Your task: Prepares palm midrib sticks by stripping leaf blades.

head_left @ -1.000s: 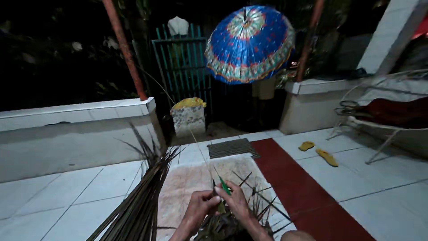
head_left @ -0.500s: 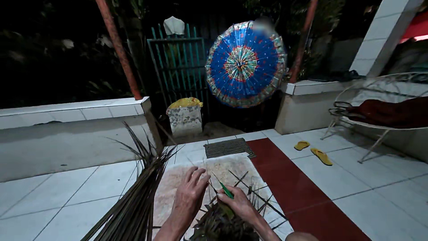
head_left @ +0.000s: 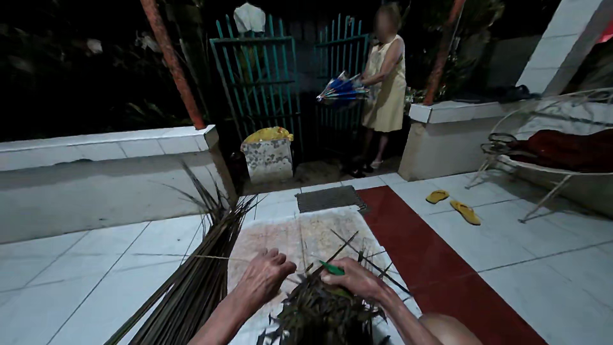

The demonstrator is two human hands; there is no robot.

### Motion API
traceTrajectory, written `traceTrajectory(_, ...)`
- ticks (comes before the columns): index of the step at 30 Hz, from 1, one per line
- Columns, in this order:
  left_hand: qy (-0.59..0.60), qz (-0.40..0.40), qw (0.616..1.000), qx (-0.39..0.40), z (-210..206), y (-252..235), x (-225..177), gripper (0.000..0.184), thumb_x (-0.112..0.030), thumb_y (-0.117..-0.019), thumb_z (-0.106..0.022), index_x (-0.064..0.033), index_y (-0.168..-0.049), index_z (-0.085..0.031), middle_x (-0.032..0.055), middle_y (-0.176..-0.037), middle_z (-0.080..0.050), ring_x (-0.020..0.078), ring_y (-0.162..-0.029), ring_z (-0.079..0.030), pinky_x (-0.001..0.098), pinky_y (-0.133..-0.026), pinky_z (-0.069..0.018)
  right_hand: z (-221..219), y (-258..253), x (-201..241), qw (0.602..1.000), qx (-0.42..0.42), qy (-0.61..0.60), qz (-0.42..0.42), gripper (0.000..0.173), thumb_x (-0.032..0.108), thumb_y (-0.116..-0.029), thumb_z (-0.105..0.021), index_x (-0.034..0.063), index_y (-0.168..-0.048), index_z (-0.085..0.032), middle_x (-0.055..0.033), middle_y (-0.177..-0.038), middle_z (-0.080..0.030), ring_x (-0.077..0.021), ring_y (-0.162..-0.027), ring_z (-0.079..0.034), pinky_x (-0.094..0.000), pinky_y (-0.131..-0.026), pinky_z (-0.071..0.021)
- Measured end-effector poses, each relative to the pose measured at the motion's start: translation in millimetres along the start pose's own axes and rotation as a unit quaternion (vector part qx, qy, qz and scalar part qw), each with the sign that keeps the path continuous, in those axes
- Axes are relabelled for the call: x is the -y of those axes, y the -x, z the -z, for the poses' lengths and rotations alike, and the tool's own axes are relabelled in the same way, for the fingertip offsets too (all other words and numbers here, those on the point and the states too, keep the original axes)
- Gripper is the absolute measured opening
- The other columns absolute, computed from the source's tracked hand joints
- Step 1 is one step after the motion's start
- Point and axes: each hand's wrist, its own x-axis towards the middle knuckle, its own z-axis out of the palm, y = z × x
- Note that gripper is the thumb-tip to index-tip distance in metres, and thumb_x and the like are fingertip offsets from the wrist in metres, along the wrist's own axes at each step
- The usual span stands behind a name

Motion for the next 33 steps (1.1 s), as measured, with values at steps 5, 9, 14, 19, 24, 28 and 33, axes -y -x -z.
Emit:
traceTrajectory(5,0.131,0.132,0.971,0.149,13.6,4.3,-4.6,0.027,-0.016,-0.1056,-0.05,-0.013,-0.122,-0.071,0.014,-0.107,-0.072,0.0341,-0.096,-0.072,0.0572,-0.084,-0.057,0.2,-0.2,-1.1,0.971,-0.239,-0.007,0.004,0.026,0.027,-0.0996,-0.067,0.0085,-0.116,-0.073,-0.0052,-0.104,-0.074,-0.0139,-0.092,-0.07,-0.0383,-0.087,-0.0585)
traceTrajectory(9,0.183,0.214,0.954,0.105,6.3,9.6,9.7,0.027,-0.019,-0.106,-0.05,-0.0088,-0.117,-0.072,0.0132,-0.103,-0.074,0.0306,-0.099,-0.071,0.0547,-0.09,-0.0553,-1.3,-1.6,2.8,0.947,-0.319,0.019,-0.022,0.036,0.041,-0.1015,-0.062,0.0125,-0.119,-0.073,-0.0045,-0.09,-0.07,-0.0147,-0.075,-0.063,-0.0387,-0.069,-0.054)
traceTrajectory(14,0.215,0.233,0.946,0.075,5.1,7.8,10.0,0.026,-0.019,-0.1056,-0.052,-0.0077,-0.111,-0.075,0.0105,-0.097,-0.074,0.0234,-0.092,-0.071,0.0462,-0.088,-0.0557,-40.1,-11.8,1.9,0.975,-0.222,0.011,-0.004,0.049,0.043,-0.1106,-0.037,0.0109,-0.134,-0.065,-0.0036,-0.083,-0.063,-0.0143,-0.068,-0.057,-0.0368,-0.065,-0.0506)
traceTrajectory(19,0.218,0.231,0.945,0.082,3.7,3.8,4.9,0.03,-0.024,-0.1071,-0.05,-0.0088,-0.112,-0.075,0.0093,-0.096,-0.074,0.0215,-0.09,-0.07,0.0444,-0.086,-0.0554,-64.5,-16.3,3.8,0.978,-0.196,0.068,0.022,0.043,0.046,-0.1077,-0.044,0.0253,-0.139,-0.065,-0.0036,-0.09,-0.07,-0.0167,-0.073,-0.063,-0.0425,-0.071,-0.054)
traceTrajectory(24,0.213,0.226,0.947,0.083,2.3,2.1,-0.5,0.031,-0.025,-0.1076,-0.049,-0.0093,-0.111,-0.075,0.0087,-0.095,-0.074,0.0208,-0.089,-0.07,0.0436,-0.086,-0.0559,-72.2,-18.0,6.1,0.98,-0.178,0.089,0.014,0.042,0.046,-0.1076,-0.044,0.0267,-0.139,-0.065,-0.0036,-0.091,-0.071,-0.0172,-0.076,-0.064,-0.0428,-0.074,-0.0543)
traceTrajectory(28,0.207,0.223,0.948,0.088,1.5,1.8,-1.7,0.031,-0.024,-0.1075,-0.049,-0.0092,-0.111,-0.076,0.0087,-0.094,-0.074,0.0213,-0.089,-0.071,0.0436,-0.085,-0.0557,-69.7,-17.2,7.3,0.977,-0.187,0.106,-0.001,0.042,0.046,-0.1074,-0.044,0.0283,-0.138,-0.066,-0.0041,-0.096,-0.073,-0.019,-0.082,-0.068,-0.0455,-0.078,-0.0551)
traceTrajectory(33,0.2,0.237,0.947,0.091,0.7,-0.9,-5.5,0.03,-0.024,-0.1072,-0.049,-0.011,-0.109,-0.076,0.0074,-0.094,-0.074,0.0203,-0.089,-0.07,0.0434,-0.085,-0.0554,-69.2,-19.2,8.0,0.969,-0.215,0.116,-0.029,0.042,0.047,-0.1076,-0.043,0.0295,-0.138,-0.067,-0.0036,-0.1,-0.074,-0.0198,-0.087,-0.069,-0.047,-0.081,-0.0553)
